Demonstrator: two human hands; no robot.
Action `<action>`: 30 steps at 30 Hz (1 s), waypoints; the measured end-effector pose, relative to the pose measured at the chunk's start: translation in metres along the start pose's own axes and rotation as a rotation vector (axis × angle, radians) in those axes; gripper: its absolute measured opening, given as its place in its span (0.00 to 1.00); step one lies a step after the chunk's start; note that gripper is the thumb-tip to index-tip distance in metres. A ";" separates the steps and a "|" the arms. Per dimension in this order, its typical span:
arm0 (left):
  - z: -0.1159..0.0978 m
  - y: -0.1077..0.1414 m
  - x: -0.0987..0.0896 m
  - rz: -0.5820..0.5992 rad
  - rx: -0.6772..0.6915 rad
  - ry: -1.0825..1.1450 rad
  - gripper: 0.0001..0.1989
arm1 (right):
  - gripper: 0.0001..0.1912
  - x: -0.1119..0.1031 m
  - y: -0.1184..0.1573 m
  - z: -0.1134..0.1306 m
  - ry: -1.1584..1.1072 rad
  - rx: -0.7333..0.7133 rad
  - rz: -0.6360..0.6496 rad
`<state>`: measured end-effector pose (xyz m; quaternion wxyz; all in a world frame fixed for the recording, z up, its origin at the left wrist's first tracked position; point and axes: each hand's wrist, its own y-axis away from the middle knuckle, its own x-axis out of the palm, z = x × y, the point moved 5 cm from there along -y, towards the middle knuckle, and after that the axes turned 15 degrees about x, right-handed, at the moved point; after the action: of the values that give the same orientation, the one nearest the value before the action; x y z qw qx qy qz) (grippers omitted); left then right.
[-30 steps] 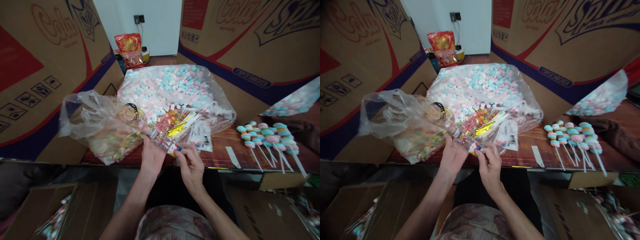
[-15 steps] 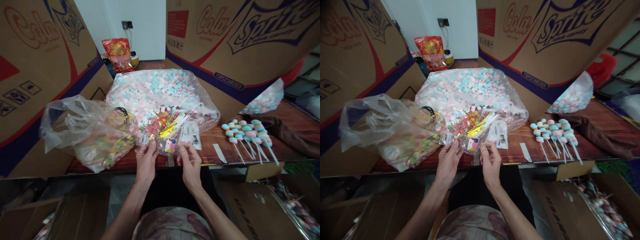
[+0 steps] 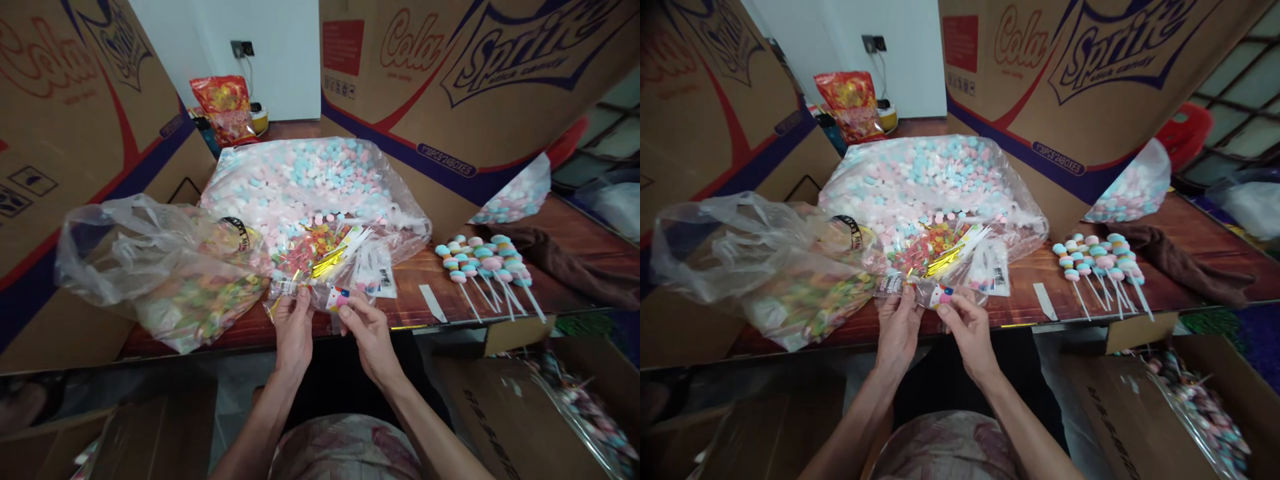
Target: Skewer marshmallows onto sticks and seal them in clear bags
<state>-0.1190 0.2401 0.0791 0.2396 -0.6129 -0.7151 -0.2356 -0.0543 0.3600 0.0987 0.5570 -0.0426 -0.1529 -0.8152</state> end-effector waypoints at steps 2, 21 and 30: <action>0.001 0.002 0.000 0.058 0.027 -0.063 0.13 | 0.17 0.006 0.000 0.000 -0.049 0.079 0.133; -0.029 0.017 -0.025 0.142 0.168 -0.407 0.21 | 0.21 -0.051 -0.005 0.034 0.689 -0.316 -0.178; -0.008 0.009 -0.025 0.132 0.149 -0.421 0.18 | 0.09 -0.029 0.013 0.034 0.288 -0.366 -0.145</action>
<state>-0.1065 0.2175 0.0697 0.1449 -0.6744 -0.7233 -0.0329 -0.0346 0.3919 0.1264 0.4959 -0.0149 0.0757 -0.8649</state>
